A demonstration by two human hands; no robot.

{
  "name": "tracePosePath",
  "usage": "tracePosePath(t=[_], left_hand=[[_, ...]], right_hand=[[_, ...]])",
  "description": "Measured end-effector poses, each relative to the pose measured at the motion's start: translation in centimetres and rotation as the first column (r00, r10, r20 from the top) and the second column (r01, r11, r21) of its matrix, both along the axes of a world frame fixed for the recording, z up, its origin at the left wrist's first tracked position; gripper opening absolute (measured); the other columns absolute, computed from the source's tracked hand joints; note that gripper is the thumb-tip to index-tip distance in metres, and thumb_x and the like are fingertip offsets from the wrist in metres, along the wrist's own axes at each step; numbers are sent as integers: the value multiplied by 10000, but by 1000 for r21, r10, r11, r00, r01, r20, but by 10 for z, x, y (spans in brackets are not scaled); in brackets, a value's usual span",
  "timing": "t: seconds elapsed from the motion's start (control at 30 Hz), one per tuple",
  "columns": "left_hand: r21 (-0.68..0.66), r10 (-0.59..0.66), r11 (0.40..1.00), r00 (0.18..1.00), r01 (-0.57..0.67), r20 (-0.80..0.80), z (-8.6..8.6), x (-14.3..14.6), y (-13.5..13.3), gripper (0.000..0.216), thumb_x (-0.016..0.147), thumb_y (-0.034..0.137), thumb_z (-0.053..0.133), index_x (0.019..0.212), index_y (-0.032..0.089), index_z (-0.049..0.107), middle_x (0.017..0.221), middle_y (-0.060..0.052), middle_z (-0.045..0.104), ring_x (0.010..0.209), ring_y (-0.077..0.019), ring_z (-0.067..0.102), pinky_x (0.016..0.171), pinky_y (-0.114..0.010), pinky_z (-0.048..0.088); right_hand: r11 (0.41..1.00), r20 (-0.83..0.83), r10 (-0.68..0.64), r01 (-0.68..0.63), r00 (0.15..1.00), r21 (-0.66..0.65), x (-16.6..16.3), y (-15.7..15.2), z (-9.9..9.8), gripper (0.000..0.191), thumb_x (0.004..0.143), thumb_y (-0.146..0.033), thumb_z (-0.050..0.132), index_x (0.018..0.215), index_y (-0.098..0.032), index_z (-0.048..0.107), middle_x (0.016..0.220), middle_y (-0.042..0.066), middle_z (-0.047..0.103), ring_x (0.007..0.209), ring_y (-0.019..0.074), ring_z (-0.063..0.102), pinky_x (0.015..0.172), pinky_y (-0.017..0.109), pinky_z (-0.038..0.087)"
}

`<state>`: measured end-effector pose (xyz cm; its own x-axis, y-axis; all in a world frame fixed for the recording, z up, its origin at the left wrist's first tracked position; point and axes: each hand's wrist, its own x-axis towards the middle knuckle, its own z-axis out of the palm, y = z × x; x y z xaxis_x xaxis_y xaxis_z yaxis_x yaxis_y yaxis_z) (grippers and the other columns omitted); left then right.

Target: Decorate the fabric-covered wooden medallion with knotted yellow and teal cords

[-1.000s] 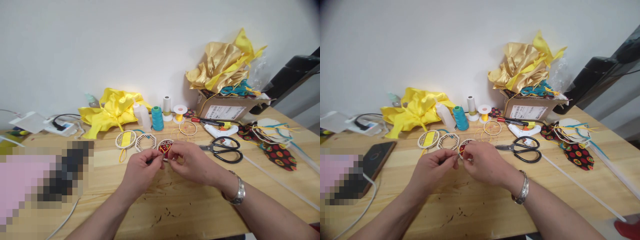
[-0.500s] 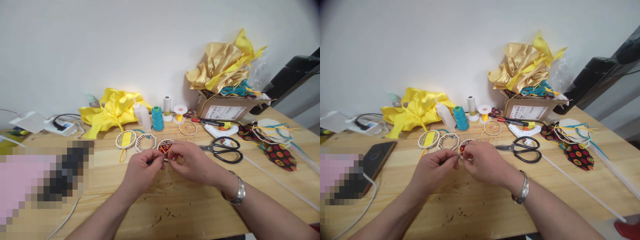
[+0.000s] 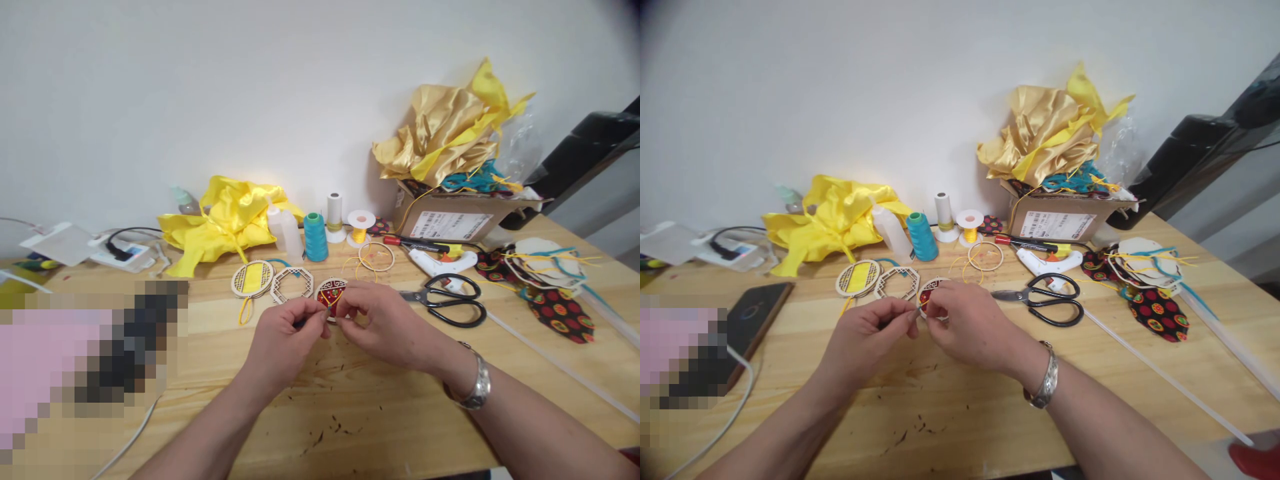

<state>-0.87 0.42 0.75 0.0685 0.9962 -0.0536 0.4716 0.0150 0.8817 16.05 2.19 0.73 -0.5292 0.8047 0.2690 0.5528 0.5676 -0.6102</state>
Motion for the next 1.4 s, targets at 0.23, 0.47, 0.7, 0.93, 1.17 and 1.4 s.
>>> tracePosePath(t=[0.23,0.47,0.7,0.93,1.17,1.4], left_hand=[[-8,-7,1000,1000,7,5,0,-2,0,176,746,251,558,606,190,645,578,33,632,570,-123,531,557,-215,400],[5,-27,1000,1000,27,11,-1,-2,1,183,746,249,560,593,185,639,563,39,620,558,-112,523,563,-212,396],[0,-20,1000,1000,20,13,0,-2,1,184,751,253,563,598,186,638,565,41,626,566,-110,528,573,-209,400],[5,-19,1000,1000,19,20,-1,-3,1,181,750,259,561,599,192,637,571,40,632,576,-114,531,573,-210,406],[0,-2,1000,1000,2,15,-1,-3,1,177,751,272,561,615,191,640,584,34,646,587,-119,538,583,-216,410],[6,-10,1000,1000,10,5,-1,-3,2,184,754,266,563,602,190,634,578,38,637,581,-115,534,582,-214,404]], right_hand=[[1000,-1,12,-12,1000,-9,1,1,2,87,766,-106,518,714,-168,551,730,-10,563,673,105,471,608,228,329],[1000,-6,24,-24,1000,-15,2,1,2,81,762,-106,523,721,-167,557,742,-7,568,683,107,481,616,229,340],[1000,4,27,-27,1000,-16,2,3,3,95,769,-100,526,709,-161,567,738,0,574,686,110,489,620,231,344],[999,-26,32,-32,999,-2,2,2,6,97,773,-94,533,708,-154,572,731,0,570,695,111,489,630,236,347],[999,-53,46,-46,998,13,2,2,6,111,781,-90,531,695,-158,547,723,-8,563,683,102,485,627,228,342],[999,-44,34,-34,998,2,3,2,8,100,783,-101,534,708,-160,566,728,-4,564,685,107,486,622,229,344]])
